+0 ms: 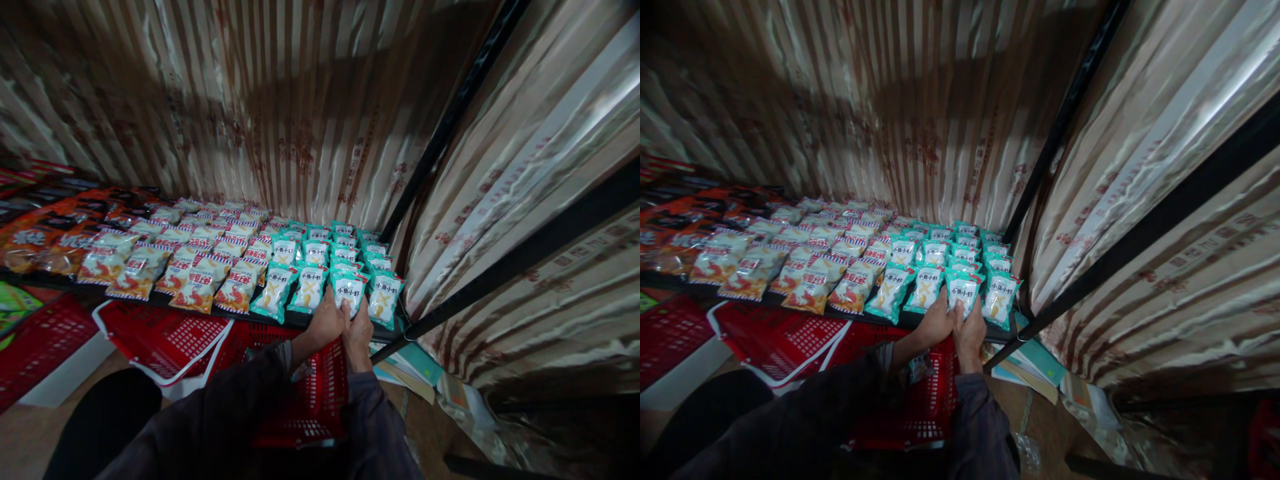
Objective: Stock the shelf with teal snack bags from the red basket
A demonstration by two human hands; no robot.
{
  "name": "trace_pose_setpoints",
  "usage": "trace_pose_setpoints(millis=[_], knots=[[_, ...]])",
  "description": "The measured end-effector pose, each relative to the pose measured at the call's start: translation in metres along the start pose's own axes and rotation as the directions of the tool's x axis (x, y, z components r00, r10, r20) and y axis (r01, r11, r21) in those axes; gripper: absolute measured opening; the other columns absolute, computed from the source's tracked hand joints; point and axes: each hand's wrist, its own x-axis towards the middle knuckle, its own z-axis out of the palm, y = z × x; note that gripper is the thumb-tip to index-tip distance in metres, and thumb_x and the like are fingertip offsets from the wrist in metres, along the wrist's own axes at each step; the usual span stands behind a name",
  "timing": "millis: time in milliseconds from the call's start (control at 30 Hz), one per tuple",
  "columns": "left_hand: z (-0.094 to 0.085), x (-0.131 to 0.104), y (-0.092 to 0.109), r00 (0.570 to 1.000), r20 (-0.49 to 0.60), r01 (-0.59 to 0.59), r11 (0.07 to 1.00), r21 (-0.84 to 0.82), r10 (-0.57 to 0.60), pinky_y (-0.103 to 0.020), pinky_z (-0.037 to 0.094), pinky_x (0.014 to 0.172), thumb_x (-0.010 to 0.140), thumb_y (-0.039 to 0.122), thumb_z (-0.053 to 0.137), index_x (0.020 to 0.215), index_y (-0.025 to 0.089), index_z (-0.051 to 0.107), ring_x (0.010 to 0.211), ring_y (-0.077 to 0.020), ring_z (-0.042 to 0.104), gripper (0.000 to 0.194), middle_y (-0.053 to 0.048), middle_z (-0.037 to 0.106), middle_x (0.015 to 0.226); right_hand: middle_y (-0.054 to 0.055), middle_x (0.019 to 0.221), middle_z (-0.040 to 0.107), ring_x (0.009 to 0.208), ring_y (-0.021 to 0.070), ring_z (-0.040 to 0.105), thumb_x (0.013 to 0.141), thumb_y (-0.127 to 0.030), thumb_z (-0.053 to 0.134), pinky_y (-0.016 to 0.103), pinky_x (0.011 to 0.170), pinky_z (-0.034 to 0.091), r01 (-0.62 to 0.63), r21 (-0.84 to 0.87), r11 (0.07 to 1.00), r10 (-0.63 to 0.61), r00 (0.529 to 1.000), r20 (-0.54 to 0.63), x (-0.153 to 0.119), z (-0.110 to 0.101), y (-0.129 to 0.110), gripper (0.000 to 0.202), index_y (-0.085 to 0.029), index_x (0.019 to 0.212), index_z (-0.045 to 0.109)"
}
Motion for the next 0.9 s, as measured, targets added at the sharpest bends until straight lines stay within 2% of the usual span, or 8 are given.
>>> trace_pose_setpoints(millis=[133,233,400,533,600,700,800,900], knots=[[-0.001,0.0,0.006,1.0,-0.006,0.012,1.0,-0.004,-0.012,-0.05,0.042,0.108,0.09,0.032,0.048,0.149,0.013,0.023,0.123,-0.0312,0.057,0.067,-0.021,0.054,0.136,0.02,0.111,0.069,0.096,0.0299,0.066,0.094,-0.056,0.028,0.037,0.079,0.05,0.012,0.01,1.0,-0.012,1.0,0.006,0.002,0.001,0.001,0.069,-0.006,0.139,0.043],[-0.002,-0.002,0.011,0.999,0.015,0.037,0.998,0.041,-0.038,-0.049,0.04,0.11,0.091,0.03,0.045,0.149,0.01,0.024,0.128,-0.0314,0.052,0.065,-0.023,0.05,0.141,0.02,0.109,0.068,0.098,0.0298,0.064,0.095,-0.055,0.029,0.04,0.082,0.049,0.066,0.02,0.998,-0.066,0.998,-0.01,0.002,0.001,0.002,0.067,-0.007,0.138,0.045],[0.001,-0.005,0.016,0.995,0.001,0.099,0.987,0.13,-0.1,-0.05,0.042,0.108,0.093,0.03,0.038,0.146,0.003,0.028,0.131,-0.0343,0.051,0.061,-0.029,0.047,0.142,0.02,0.114,0.064,0.108,0.0314,0.057,0.095,-0.054,0.033,0.047,0.092,0.045,0.174,-0.002,0.985,-0.174,0.98,-0.099,0.001,0.001,0.005,0.062,-0.009,0.135,0.049],[0.007,-0.008,0.013,0.995,-0.052,0.094,0.978,0.188,-0.086,-0.051,0.044,0.106,0.094,0.033,0.038,0.147,0.003,0.026,0.128,-0.0347,0.053,0.062,-0.027,0.05,0.14,0.023,0.122,0.061,0.111,0.0329,0.055,0.095,-0.055,0.031,0.047,0.093,0.043,0.108,0.002,0.994,-0.107,0.989,-0.102,-0.001,0.004,0.004,0.068,-0.007,0.144,0.038],[0.009,-0.013,0.01,0.996,-0.075,0.063,0.976,0.21,-0.048,-0.051,0.042,0.11,0.095,0.034,0.038,0.148,0.004,0.027,0.133,-0.0343,0.048,0.062,-0.027,0.048,0.143,0.024,0.121,0.061,0.109,0.0336,0.055,0.094,-0.056,0.03,0.046,0.091,0.044,0.064,0.013,0.998,-0.063,0.995,-0.078,-0.001,0.004,0.003,0.072,-0.005,0.146,0.034],[0.009,-0.024,0.004,0.996,-0.067,-0.046,0.973,0.227,0.062,-0.048,0.033,0.117,0.095,0.031,0.035,0.148,0.003,0.029,0.144,-0.0313,0.034,0.059,-0.024,0.039,0.151,0.023,0.116,0.062,0.104,0.033,0.057,0.094,-0.058,0.029,0.044,0.089,0.044,0.04,0.034,0.999,-0.038,0.997,-0.069,-0.001,0.005,0.0,0.075,-0.005,0.146,0.032],[0.007,-0.033,-0.002,0.986,0.006,-0.163,0.949,0.269,0.167,-0.049,0.026,0.121,0.092,0.02,0.034,0.143,0.003,0.038,0.148,-0.0305,0.024,0.054,-0.022,0.038,0.152,0.022,0.119,0.062,0.105,0.0323,0.057,0.094,-0.058,0.028,0.043,0.088,0.044,0.048,0.053,0.997,-0.045,0.997,-0.067,0.0,0.005,-0.001,0.074,-0.007,0.147,0.032],[0.006,-0.033,-0.004,0.976,0.082,-0.218,0.928,0.301,0.203,-0.052,0.025,0.121,0.086,0.011,0.035,0.139,0.004,0.044,0.149,-0.0308,0.019,0.054,-0.02,0.041,0.151,0.023,0.127,0.059,0.11,0.0328,0.056,0.095,-0.057,0.028,0.044,0.091,0.044,0.064,0.08,0.995,-0.059,0.996,-0.065,0.002,0.006,-0.002,0.073,-0.007,0.148,0.03]])
